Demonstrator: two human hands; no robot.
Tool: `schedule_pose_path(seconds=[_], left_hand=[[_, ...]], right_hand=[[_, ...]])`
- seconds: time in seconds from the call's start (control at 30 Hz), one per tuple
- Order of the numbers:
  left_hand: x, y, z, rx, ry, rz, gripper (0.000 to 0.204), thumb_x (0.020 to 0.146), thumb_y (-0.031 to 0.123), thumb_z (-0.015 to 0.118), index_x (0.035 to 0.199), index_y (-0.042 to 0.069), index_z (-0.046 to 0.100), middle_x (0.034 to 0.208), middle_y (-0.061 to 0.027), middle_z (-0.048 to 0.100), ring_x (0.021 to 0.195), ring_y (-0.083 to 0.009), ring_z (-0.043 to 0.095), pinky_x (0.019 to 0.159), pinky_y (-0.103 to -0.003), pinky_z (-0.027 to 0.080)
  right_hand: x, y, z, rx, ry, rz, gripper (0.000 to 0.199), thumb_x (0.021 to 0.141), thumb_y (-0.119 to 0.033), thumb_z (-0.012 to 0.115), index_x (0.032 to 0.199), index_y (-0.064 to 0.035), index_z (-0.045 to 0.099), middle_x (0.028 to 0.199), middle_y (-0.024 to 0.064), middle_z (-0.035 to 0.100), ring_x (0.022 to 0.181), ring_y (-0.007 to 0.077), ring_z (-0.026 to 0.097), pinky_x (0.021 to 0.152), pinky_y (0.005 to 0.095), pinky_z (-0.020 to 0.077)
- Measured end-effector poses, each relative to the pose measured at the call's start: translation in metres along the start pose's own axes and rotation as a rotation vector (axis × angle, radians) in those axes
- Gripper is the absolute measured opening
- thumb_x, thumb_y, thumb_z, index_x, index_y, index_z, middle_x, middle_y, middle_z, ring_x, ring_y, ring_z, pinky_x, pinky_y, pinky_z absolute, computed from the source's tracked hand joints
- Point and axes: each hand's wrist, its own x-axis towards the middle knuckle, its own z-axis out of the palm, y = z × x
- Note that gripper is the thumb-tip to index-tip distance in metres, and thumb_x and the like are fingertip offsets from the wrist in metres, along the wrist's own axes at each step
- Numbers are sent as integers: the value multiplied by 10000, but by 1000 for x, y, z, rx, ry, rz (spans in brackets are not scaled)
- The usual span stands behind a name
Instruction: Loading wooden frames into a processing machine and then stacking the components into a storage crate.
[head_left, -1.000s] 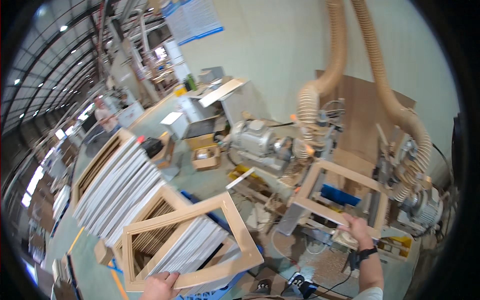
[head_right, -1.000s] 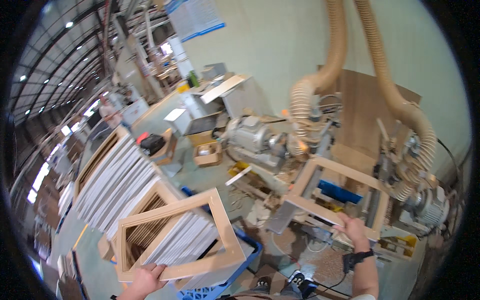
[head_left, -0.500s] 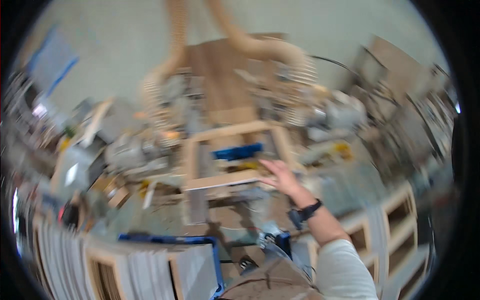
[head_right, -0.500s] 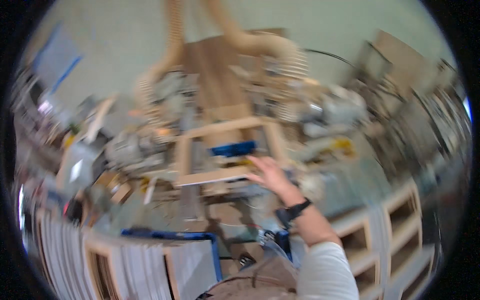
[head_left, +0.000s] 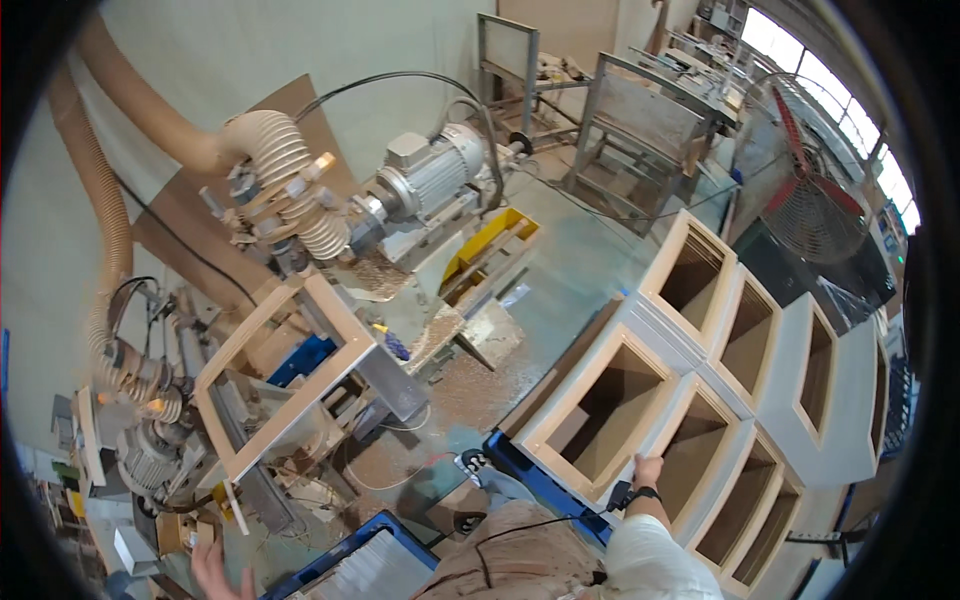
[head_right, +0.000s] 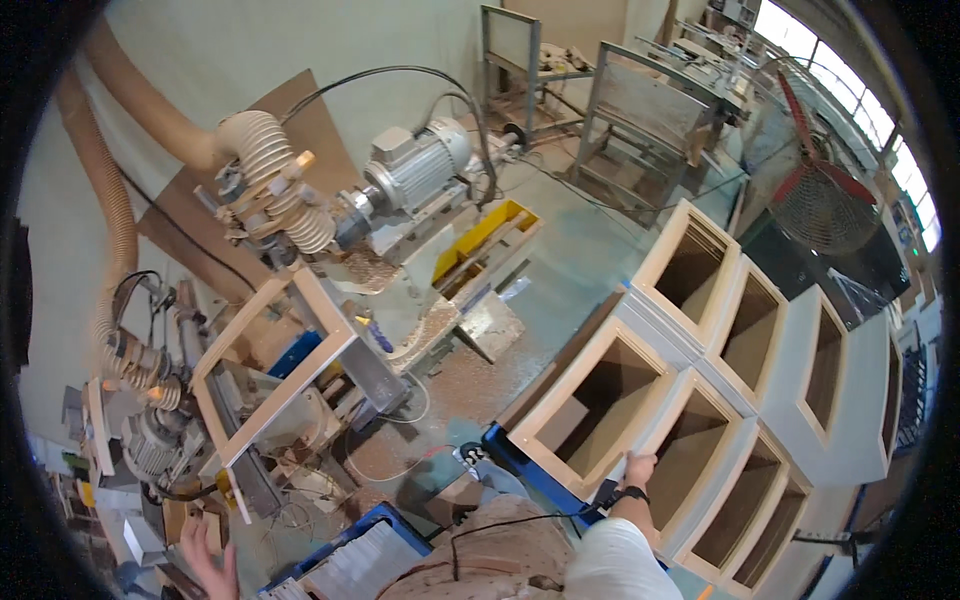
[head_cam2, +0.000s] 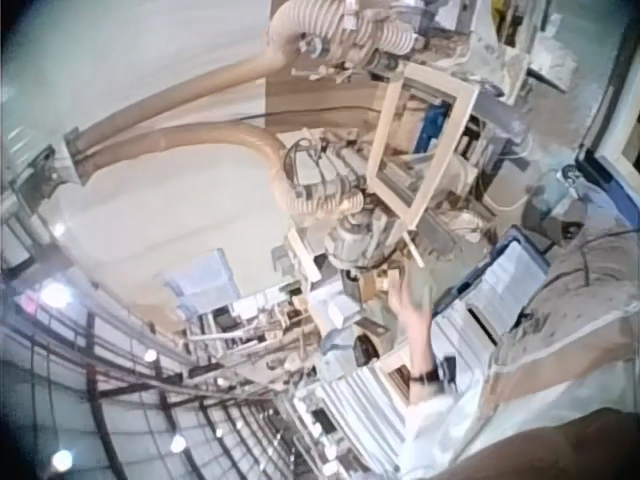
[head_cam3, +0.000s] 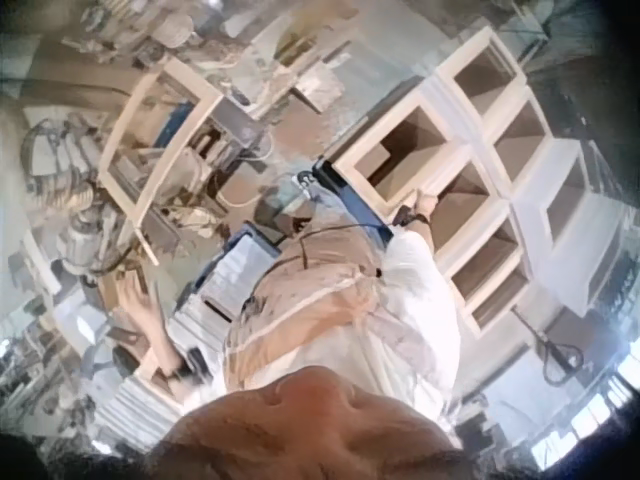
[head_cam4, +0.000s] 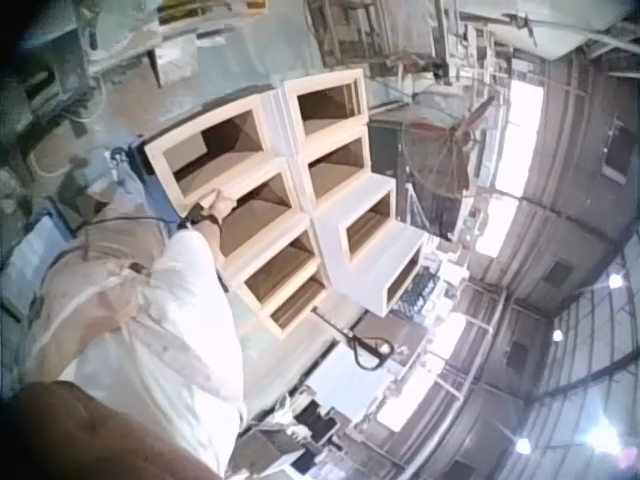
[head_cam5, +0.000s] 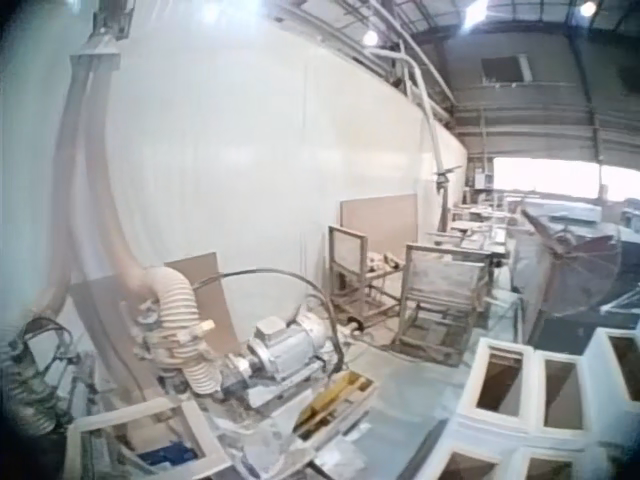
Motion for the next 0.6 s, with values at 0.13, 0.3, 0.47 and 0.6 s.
schedule_pose_path(seconds=[0.13, 0.3, 0.47, 0.6], left_hand=[[108, 60, 70, -195, -204, 73, 528, 636, 149, 762, 1112, 28, 570, 1108, -169, 558, 1076, -359, 490, 933, -445, 386], [170, 59, 198, -62, -315, 58, 722, 684, 475, 708, 1235, 63, 487, 1181, -154, 522, 1138, -326, 460, 994, -492, 332], [171, 78, 223, -26, -287, -47, 784, 698, 504, 696, 1304, 90, 420, 1224, -146, 492, 1181, -307, 439, 1030, -531, 289], [145, 71, 217, -66, -125, 92, 492, 707, 337, 696, 1111, 104, 539, 954, -110, 577, 945, -295, 552, 796, -429, 435]], right_hand=[[-43, -30, -18, 164, 171, -161, 411, 759, -73, 654, 1077, 82, 445, 1044, 267, 586, 971, 358, 595, 834, 422, 477], [-143, -104, -104, 902, -253, -290, 338, 720, 13, 578, 1049, 6, 496, 922, 97, 575, 780, 206, 568, 729, 332, 475], [-200, -169, -143, 423, -511, -997, 473, 823, -123, 650, 1214, 64, 461, 1138, 155, 529, 973, 225, 522, 830, 353, 463], [-279, -274, -126, 129, -582, -1596, 296, 678, -43, 621, 968, -26, 565, 847, 126, 598, 763, 252, 602, 676, 353, 478]])
